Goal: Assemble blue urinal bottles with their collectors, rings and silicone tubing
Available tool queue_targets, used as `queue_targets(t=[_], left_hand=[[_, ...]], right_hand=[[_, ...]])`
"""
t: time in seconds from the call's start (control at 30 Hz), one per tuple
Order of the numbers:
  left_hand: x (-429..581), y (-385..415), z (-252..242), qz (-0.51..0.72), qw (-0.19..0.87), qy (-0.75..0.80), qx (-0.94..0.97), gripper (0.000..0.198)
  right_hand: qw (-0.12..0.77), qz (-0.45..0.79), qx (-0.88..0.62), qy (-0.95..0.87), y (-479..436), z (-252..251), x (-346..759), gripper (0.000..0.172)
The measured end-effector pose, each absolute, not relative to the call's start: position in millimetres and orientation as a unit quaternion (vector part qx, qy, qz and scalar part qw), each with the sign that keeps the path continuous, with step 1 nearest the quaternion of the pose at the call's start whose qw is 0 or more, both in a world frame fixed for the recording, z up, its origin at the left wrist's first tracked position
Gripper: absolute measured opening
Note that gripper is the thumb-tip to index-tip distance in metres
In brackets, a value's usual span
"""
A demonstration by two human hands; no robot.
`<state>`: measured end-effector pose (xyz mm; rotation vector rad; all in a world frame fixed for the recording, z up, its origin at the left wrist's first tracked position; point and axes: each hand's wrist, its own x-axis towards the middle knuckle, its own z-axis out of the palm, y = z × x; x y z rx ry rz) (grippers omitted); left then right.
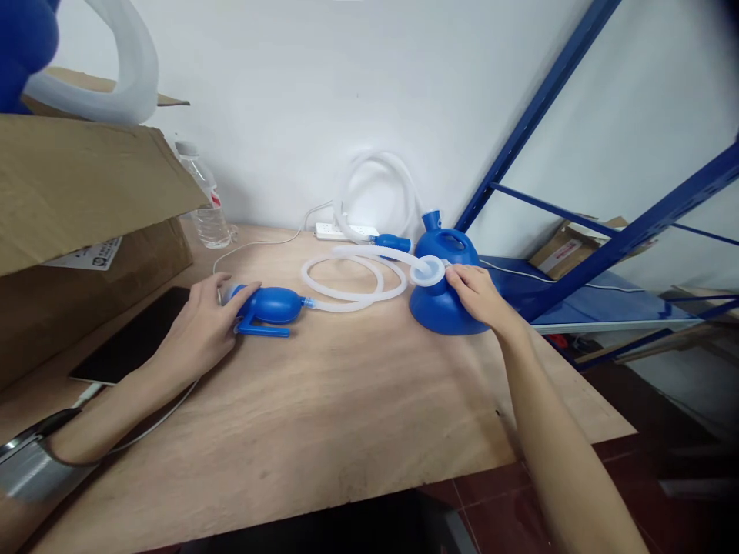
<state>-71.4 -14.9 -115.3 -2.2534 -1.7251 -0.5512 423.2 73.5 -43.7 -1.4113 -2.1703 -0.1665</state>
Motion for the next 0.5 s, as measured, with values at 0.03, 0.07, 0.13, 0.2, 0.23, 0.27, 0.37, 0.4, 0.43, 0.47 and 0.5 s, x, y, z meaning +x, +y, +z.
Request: queue_targets(t=[0.03,0.07,0.13,0.2,0.23,0.27,0.37,0.4,0.43,0.47,0.5], left_hand=[[-71.5,-14.7,-115.2,-0.187,0.122,-0.603,-0.766,0.076],[-71.5,-14.7,-114.5,-0.186,0.118,-0.614,-0.758,0.075],[-71.1,-15.2,-111.7,-0.181,0.103,-0.633,-0.746,0.071],[-70.8,-16.0,-108.6,-0.183,0.085,-0.645,-0.738,0.066],[-70.8,-16.3,-107.3,-0.186,0.077,-0.648,-0.735,0.064],[-70.7,-16.6,-106.3,-0.19,0.072,-0.649,-0.733,0.063],[-70.1,-16.9,-104.3,-0.191,0.063,-0.659,-0.725,0.061],[-69.6,-17.1,-103.6,-0.183,0.064,-0.663,-0.723,0.06],[-69.0,-17.4,-102.9,-0.172,0.064,-0.664,-0.724,0.059],[-68.3,-17.7,-102.2,-0.161,0.063,-0.665,-0.727,0.059],[-67.7,-18.1,-101.5,-0.152,0.062,-0.664,-0.729,0.06]], right_hand=[[0.272,-0.057,-0.523,-0.806,72.4,-44.1,420.2,0.06],[0.274,-0.045,-0.521,-0.807,70.5,-43.2,415.7,0.056],[0.265,-0.04,-0.519,-0.812,65.8,-39.7,403.7,0.048],[0.233,-0.073,-0.525,-0.816,61.8,-37.1,391.1,0.045],[0.214,-0.096,-0.529,-0.815,60.5,-37.2,385.2,0.045],[0.2,-0.12,-0.535,-0.812,59.7,-38.3,379.9,0.045],[0.192,-0.181,-0.547,-0.794,59.2,-45.5,368.4,0.046],[0.195,-0.193,-0.552,-0.787,59.3,-47.7,365.9,0.046],[0.199,-0.2,-0.556,-0.782,59.4,-49.4,364.1,0.045],[0.203,-0.2,-0.56,-0.778,59.4,-50.2,362.7,0.044],[0.207,-0.197,-0.564,-0.774,59.4,-50.3,361.8,0.043]])
